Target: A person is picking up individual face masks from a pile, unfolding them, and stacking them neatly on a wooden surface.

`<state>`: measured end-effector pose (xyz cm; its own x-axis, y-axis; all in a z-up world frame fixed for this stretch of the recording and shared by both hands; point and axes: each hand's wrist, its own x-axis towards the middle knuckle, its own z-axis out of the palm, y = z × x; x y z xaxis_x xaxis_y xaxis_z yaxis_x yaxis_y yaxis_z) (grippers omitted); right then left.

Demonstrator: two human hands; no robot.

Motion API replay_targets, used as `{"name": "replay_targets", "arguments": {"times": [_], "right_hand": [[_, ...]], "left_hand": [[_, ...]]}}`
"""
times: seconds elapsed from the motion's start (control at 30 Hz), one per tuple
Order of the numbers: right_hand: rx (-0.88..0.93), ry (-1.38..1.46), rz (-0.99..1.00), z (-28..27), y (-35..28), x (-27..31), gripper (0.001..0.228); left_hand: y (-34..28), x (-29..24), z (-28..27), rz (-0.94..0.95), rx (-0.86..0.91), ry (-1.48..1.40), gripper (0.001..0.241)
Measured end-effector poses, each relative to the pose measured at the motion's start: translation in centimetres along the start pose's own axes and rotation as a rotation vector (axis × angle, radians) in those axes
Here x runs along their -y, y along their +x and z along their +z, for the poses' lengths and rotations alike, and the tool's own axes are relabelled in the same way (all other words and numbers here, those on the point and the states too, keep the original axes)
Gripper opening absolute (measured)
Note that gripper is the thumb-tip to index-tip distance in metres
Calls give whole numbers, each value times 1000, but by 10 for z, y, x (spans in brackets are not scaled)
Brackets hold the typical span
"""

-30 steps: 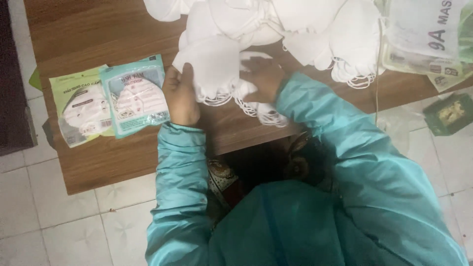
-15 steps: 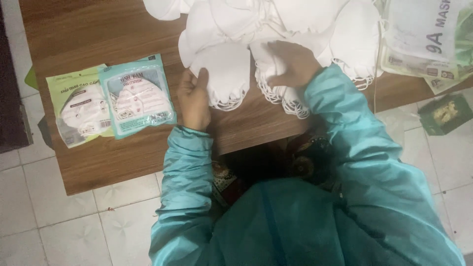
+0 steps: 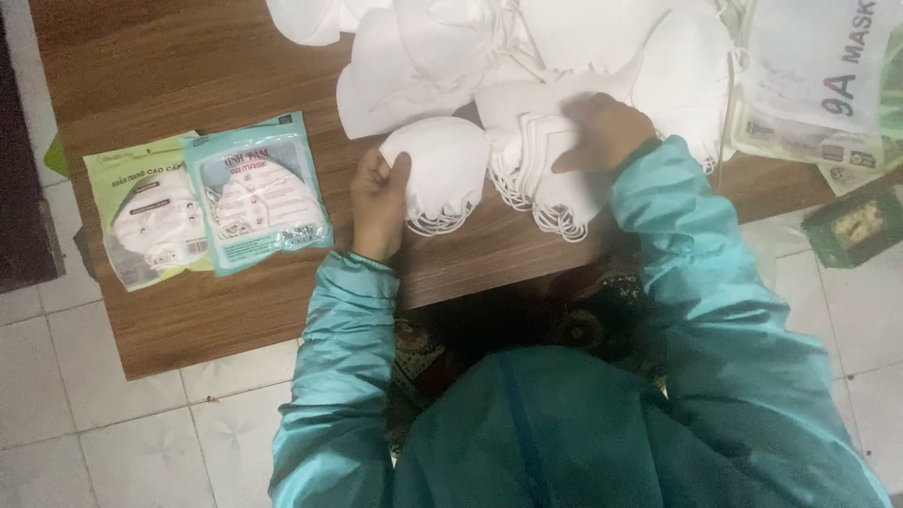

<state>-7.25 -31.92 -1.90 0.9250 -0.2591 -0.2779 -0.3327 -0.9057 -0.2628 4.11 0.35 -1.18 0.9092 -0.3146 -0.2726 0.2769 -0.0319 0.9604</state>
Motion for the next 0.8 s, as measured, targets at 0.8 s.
{"name": "replay_targets", "arguments": {"times": [0.8], "right_hand": [[-128,233,11,13,-3,-2,76]], "left_hand": [[-11,4,5,330,91,94,58]]}}
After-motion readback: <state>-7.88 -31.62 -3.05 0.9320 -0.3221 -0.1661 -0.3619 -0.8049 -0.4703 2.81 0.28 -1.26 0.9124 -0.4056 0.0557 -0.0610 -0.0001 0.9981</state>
